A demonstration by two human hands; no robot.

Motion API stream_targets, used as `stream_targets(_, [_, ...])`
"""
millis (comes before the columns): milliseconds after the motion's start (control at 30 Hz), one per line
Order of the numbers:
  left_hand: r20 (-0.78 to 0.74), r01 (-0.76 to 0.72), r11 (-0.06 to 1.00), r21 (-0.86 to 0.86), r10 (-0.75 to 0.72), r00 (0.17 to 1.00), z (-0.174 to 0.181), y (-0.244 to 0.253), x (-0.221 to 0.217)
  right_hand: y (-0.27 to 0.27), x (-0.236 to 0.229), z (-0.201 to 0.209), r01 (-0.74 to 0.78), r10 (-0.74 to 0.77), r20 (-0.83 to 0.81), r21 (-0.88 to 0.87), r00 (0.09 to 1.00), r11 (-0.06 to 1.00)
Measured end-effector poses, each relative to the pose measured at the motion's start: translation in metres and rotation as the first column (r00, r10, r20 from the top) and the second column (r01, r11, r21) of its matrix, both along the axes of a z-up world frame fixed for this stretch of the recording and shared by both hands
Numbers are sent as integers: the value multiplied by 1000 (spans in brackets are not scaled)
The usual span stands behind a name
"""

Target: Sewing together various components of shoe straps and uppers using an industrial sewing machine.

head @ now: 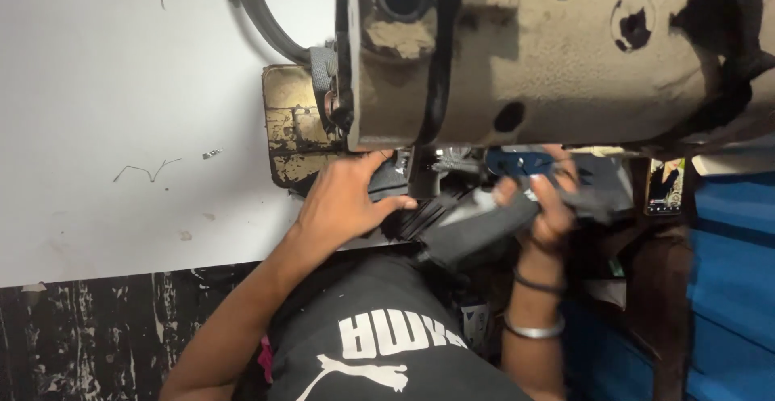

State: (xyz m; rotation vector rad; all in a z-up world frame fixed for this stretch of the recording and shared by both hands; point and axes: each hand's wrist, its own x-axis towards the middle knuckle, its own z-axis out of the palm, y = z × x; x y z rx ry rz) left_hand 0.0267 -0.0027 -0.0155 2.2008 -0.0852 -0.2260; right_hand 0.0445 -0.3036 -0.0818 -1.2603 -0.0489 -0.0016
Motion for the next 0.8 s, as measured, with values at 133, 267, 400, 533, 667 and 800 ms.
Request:
stream_targets(133, [-257,-58,995,78,77,963,14,-25,10,11,19,-68,599,304,639,-769,707,224])
stream_targets(267, [-31,-76,989,129,81,996,-8,-40,1,41,14,-65,84,-79,71,-81,994,993])
stream_targets(400, [162,-97,977,191,66,985,-14,-37,-8,39,7,-70,159,-146,70,-240,987,958])
stream_targets(533, [79,4,890,455,-45,996,-16,-14,-19,50,4,-68,473,429,521,-853,738,222])
stream_targets(667, [-112,95,863,496,-45,993,-19,9,-21,101,-4,-14,181,74,333,-670,940,720])
stream_targets(800, [117,-23,900,434,-32,993,6,20,-36,102,-18,-11,177,-112,150,-556,982,812])
